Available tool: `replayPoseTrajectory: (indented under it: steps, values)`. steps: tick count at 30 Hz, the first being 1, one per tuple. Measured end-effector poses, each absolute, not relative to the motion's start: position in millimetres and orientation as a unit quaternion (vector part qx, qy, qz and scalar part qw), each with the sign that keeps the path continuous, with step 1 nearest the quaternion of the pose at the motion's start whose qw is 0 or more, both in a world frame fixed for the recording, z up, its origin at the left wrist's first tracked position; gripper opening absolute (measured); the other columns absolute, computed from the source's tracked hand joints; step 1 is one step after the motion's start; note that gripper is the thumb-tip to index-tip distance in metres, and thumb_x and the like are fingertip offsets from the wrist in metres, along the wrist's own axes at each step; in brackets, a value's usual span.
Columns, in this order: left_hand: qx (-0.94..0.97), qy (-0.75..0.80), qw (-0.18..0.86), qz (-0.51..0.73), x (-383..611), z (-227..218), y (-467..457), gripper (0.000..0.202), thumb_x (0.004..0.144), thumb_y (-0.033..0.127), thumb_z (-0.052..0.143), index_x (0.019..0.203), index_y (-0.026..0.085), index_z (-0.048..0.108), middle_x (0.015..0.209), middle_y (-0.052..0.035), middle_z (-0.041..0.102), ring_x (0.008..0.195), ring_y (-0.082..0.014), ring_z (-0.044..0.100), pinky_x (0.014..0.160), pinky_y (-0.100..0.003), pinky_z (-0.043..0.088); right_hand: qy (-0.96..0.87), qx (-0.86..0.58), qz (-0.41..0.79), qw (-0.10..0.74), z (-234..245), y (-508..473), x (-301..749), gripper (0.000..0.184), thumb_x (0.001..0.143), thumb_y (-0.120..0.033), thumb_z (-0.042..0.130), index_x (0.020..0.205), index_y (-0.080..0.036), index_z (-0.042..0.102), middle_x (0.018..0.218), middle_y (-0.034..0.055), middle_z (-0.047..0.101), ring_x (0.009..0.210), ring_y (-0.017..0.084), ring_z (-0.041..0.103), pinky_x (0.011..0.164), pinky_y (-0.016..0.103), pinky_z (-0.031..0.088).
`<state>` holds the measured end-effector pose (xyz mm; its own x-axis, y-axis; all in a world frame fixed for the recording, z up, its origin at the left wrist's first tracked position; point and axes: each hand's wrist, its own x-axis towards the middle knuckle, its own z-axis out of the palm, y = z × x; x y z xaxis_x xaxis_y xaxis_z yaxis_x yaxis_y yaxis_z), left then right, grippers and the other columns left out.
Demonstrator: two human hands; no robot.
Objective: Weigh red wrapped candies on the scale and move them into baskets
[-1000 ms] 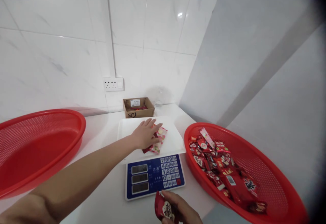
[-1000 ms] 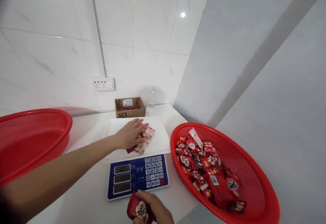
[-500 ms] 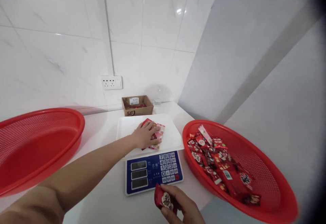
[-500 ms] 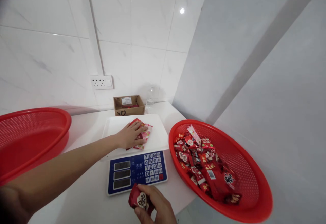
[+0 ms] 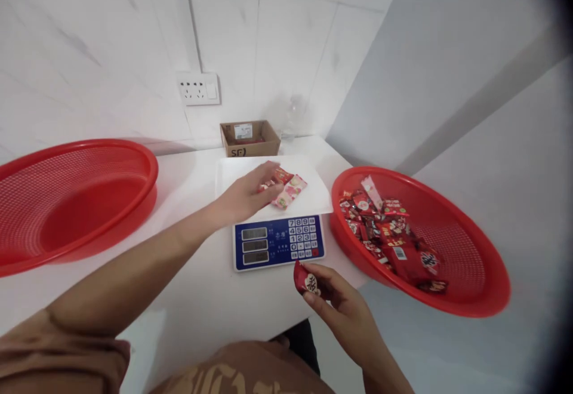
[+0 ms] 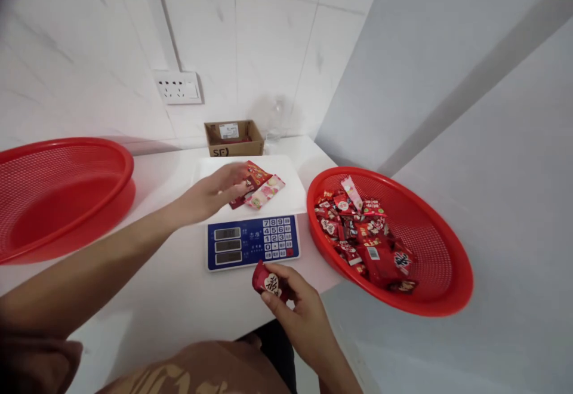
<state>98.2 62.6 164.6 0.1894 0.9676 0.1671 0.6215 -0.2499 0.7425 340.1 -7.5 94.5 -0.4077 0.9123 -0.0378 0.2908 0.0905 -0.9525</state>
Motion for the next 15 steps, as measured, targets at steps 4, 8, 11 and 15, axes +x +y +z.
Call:
replayPoseTrajectory:
  steps: [4,8,11,15]
  values:
    - [0.646,0.486,0.519,0.277,112,139,-20,0.038,0.085,0.044,0.044,0.117,0.023,0.047,0.087,-0.003,0.062,0.075,-0.0155,0.057,0.065,-0.028,0.045,-0.676,-0.454,0.513,0.271,89,-12,330,0.037,0.072,-0.024,0.064,0.109,-0.024,0.058,0.107,0.0047,0.063,0.092,0.019,0.06,0.08,0.031,0.048]
    - [0.541,0.521,0.579,0.316,126,97,-59,0.032,0.082,0.039,0.053,0.109,0.022,0.046,0.076,0.0011,0.057,0.065,-0.0125,0.053,0.061,-0.027,0.043,-0.726,-0.395,0.52,0.216,87,-14,308,0.038,0.073,-0.017,0.062,0.11,-0.025,0.057,0.106,0.0031,0.063,0.095,0.019,0.057,0.083,0.031,0.045]
    - [0.443,0.527,0.607,0.397,127,81,-65,0.025,0.083,0.036,0.051,0.102,0.021,0.044,0.069,0.0044,0.051,0.057,-0.0101,0.05,0.059,-0.027,0.042,-0.734,-0.372,0.531,0.202,86,-14,298,0.041,0.075,-0.019,0.061,0.114,-0.025,0.053,0.109,0.0041,0.061,0.095,0.019,0.056,0.081,0.03,0.045]
    - [0.429,0.528,0.596,0.427,121,86,-70,0.025,0.081,0.036,0.055,0.099,0.021,0.046,0.068,0.0043,0.052,0.06,-0.0105,0.049,0.061,-0.027,0.041,-0.705,-0.38,0.568,0.19,86,-12,297,0.031,0.081,-0.033,0.056,0.11,-0.021,0.054,0.093,0.0024,0.063,0.079,0.015,0.057,0.069,0.025,0.044]
